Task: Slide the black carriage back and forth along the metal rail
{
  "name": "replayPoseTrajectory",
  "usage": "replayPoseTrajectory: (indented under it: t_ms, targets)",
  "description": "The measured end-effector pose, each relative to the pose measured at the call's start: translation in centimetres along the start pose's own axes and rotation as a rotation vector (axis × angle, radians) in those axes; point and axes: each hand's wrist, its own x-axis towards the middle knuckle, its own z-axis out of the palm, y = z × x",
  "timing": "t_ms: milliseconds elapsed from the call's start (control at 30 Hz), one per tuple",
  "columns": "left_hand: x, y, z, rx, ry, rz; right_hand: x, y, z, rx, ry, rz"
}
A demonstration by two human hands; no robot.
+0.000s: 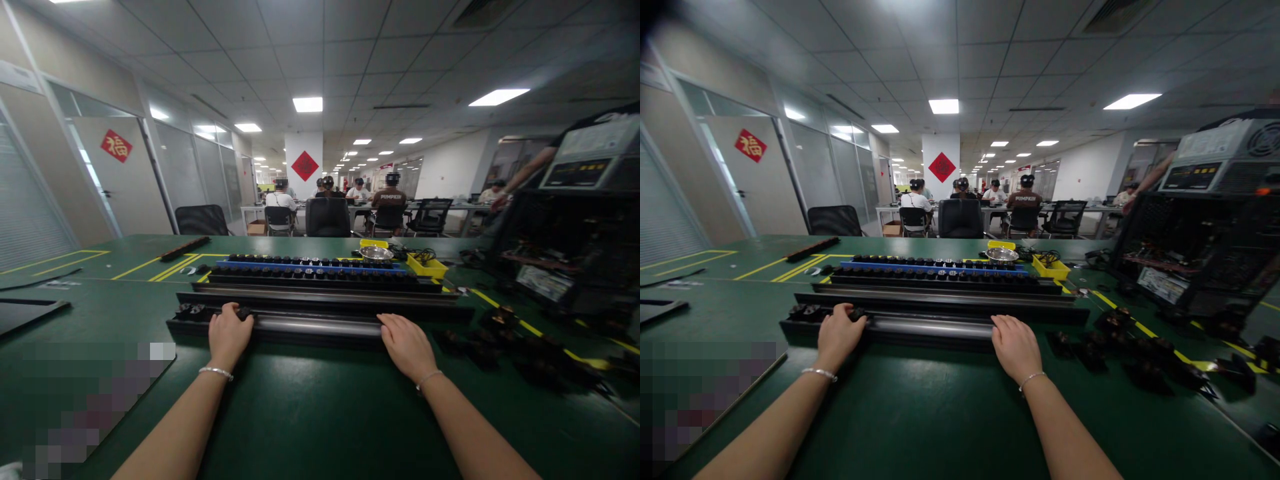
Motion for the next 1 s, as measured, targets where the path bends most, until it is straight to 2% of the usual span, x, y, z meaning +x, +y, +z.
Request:
replayPoseTrajectory:
  t_ms: [200,400,1000]
  targets:
    - [0.0,-0.1,0.2,-0.050,-0.034,-0.050,0.0,0.0,0.0,0.003,-0.002,-0.001]
    - [0.0,-0.1,0.5,-0.064,-0.021,-0.038,0.0,0.0,-0.1,0.000,-0.004,0.005]
    - [-0.5,1.0,0.0,-0.084,-0.077,-0.033,0.0,-0.2,-0.3,0.007,-0.012,0.009]
